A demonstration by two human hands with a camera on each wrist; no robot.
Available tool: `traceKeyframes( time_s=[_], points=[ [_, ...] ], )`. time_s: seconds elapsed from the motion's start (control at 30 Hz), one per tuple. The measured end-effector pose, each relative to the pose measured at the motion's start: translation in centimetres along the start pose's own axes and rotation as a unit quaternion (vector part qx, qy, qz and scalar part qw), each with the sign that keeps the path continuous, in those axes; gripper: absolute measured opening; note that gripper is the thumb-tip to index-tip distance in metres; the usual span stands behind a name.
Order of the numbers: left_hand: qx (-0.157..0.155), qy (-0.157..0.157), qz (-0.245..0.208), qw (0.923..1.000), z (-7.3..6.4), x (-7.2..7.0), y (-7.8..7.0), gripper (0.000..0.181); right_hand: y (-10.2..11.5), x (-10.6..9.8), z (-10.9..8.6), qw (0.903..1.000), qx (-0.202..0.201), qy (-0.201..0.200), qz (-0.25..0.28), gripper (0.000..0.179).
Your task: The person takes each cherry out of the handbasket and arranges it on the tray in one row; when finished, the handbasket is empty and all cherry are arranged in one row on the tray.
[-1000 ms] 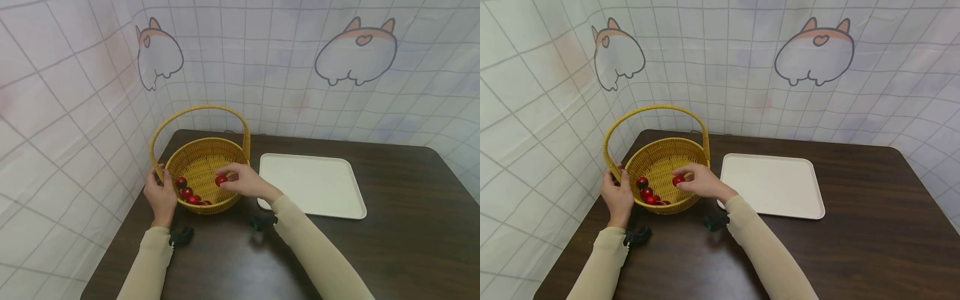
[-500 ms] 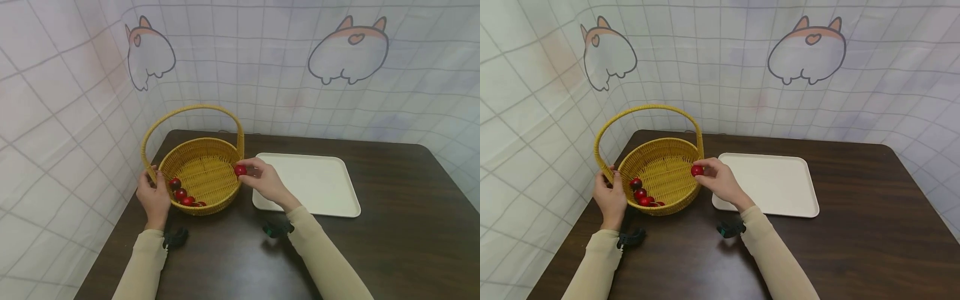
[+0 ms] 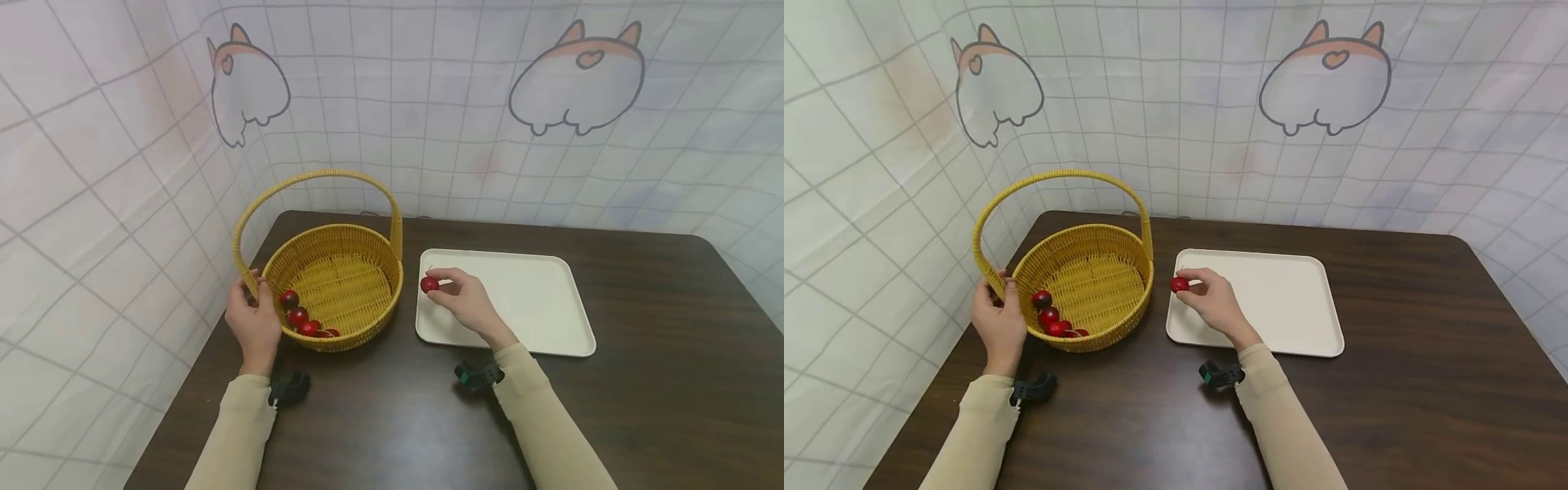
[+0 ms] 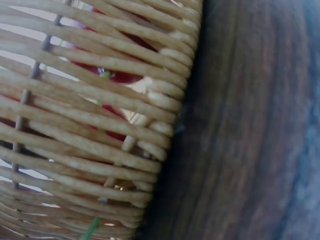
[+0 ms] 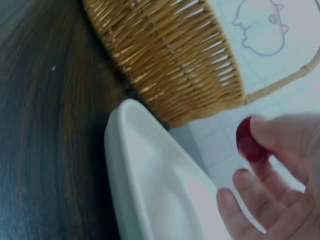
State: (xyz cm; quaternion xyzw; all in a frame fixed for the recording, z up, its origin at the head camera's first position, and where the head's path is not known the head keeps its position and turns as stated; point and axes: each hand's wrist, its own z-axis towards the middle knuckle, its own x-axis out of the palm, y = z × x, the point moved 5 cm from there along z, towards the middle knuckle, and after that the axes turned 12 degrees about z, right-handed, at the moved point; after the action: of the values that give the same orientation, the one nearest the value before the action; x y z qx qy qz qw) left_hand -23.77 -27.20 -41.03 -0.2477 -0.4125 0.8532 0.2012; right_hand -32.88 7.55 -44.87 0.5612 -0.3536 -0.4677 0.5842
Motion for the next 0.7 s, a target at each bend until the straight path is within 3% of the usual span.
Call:
traceKeyframes(
  time_s=[0.17, 0.47, 0.7],
  points=[
    [0.003, -0.006, -0.018, 0.9998, -0.2, -0.1, 0.0, 0.023, -1.1, -0.7, 0.0, 0.9993, 0.019, -0.021, -0.025, 0.041],
    [-0.034, 0.016, -0.023, 0.999, -0.3, 0.1, 0.7, 0.026, -2.7, -1.8, 0.1, 0.9963, 0.061, -0.032, -0.05, 0.042],
    [-0.057, 0.026, -0.028, 0.9977, 0.2, 1.1, 3.9, 0.027, -3.4, -1.5, 0.3, 0.9947, 0.054, -0.046, -0.074, 0.038]
  ],
)
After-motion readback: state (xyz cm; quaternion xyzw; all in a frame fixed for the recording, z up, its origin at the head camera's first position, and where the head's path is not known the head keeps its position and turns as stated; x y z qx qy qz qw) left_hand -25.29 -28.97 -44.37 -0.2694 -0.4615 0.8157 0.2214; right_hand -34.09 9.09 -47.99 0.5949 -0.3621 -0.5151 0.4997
